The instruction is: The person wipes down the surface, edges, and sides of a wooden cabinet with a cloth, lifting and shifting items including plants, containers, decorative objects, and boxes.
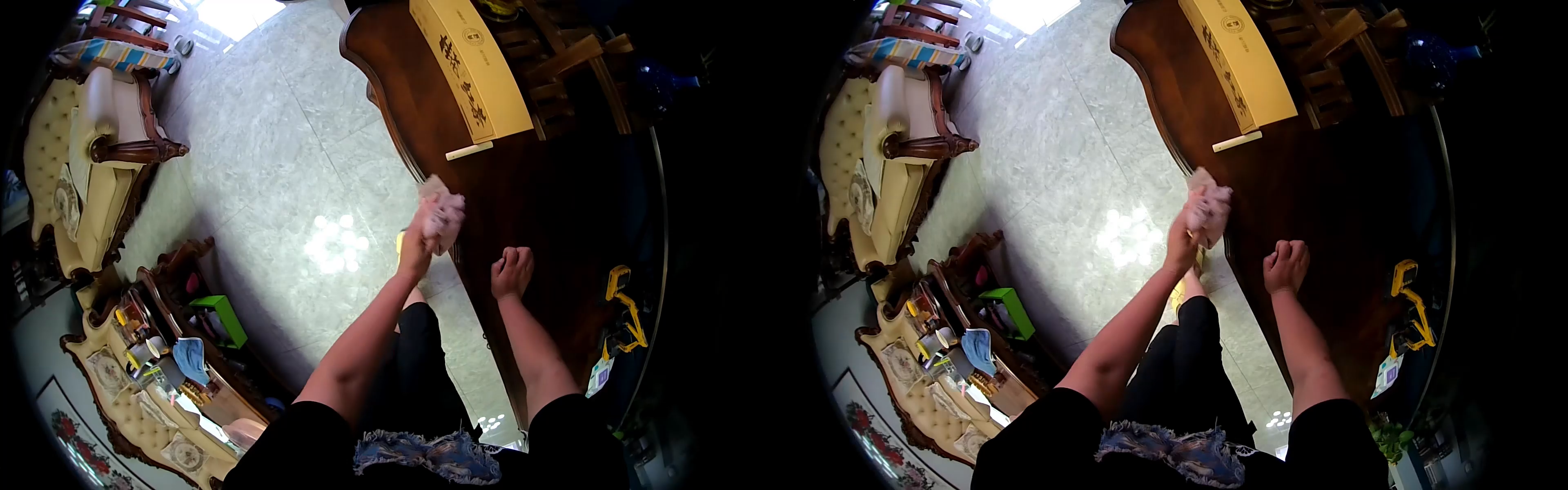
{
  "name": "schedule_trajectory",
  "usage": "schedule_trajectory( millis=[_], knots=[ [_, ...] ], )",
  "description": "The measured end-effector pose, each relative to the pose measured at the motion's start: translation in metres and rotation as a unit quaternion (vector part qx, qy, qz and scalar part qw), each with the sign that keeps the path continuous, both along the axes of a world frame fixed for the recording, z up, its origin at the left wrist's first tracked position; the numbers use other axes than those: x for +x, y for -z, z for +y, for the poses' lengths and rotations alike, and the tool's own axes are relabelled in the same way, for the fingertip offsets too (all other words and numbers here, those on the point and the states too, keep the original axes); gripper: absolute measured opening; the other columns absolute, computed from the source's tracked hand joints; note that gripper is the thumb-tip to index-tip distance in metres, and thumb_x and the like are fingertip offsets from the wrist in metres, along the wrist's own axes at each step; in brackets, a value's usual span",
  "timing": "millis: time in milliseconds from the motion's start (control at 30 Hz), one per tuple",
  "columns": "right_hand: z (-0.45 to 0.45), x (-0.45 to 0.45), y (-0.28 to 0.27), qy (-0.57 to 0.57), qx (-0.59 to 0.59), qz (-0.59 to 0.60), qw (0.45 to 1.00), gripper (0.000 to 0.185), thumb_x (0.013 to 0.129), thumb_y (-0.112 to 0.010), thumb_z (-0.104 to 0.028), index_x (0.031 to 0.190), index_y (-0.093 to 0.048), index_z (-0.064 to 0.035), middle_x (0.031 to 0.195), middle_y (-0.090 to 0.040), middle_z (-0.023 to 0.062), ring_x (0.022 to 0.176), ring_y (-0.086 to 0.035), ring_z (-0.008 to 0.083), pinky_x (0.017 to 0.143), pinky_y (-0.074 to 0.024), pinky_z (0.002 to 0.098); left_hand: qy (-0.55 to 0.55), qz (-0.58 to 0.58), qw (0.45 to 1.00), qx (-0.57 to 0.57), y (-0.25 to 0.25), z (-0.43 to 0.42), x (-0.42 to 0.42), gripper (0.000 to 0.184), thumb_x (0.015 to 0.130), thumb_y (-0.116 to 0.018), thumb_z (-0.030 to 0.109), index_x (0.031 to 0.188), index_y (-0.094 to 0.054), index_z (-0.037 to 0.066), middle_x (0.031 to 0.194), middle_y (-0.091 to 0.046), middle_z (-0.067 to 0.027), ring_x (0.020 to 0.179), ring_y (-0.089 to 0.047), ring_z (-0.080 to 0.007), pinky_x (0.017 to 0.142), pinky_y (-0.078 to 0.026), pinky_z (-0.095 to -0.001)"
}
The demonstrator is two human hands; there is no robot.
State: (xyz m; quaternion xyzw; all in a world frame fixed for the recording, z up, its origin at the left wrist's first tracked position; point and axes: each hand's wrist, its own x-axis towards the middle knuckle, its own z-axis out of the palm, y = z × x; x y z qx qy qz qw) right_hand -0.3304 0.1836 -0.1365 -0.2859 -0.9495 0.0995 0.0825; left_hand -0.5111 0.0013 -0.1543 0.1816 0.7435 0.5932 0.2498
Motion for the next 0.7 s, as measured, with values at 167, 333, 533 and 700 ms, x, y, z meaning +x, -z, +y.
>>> schedule_trajectory(
  millis=[167,333,533,700],
  knots=[
    [-0.001,-0.001,-0.003,0.000,-0.004,-0.015,1.000,0.023,0.080,-0.061,-0.013,0.100,-0.049,-0.0128,0.103,-0.047,0.0138,0.098,-0.052,0.0361,0.089,-0.0455,0.0512,-0.223,0.015,0.974,0.040,-0.038,0.012,-0.069,0.032,0.110,-0.054,0.028,0.110,-0.064,-0.003,0.096,-0.070,-0.0075,0.088,-0.066,-0.0167,0.079,-0.051,-0.0307],
    [0.000,0.001,-0.001,0.001,-0.020,-0.023,1.000,0.022,0.080,-0.058,-0.014,0.101,-0.050,-0.0112,0.102,-0.047,0.0141,0.098,-0.052,0.0365,0.088,-0.0440,0.0510,0.047,0.354,0.902,-0.242,-0.040,0.075,-0.168,0.069,0.086,-0.076,0.023,0.150,-0.052,0.015,0.161,-0.041,-0.0125,0.151,-0.033,-0.0385,0.125,-0.024,-0.0549],
    [0.000,0.006,0.000,-0.002,-0.024,-0.029,0.999,0.021,0.081,-0.058,-0.016,0.100,-0.050,-0.0119,0.103,-0.047,0.0137,0.097,-0.052,0.0355,0.086,-0.0443,0.0513,0.072,0.391,0.864,-0.308,-0.025,0.117,-0.273,0.076,0.088,-0.075,0.035,0.157,-0.044,0.031,0.170,-0.029,-0.0049,0.157,-0.023,-0.0369,0.126,-0.018,-0.0601],
    [0.000,0.007,0.003,0.007,-0.032,-0.043,0.999,0.021,0.081,-0.057,-0.016,0.101,-0.051,-0.0120,0.103,-0.048,0.0137,0.097,-0.052,0.0358,0.086,-0.0443,0.0515,0.046,0.440,0.830,-0.341,-0.009,0.135,-0.363,0.071,0.094,-0.070,0.043,0.158,-0.041,0.034,0.170,-0.029,-0.0045,0.157,-0.024,-0.0370,0.125,-0.019,-0.0608]
  ],
)
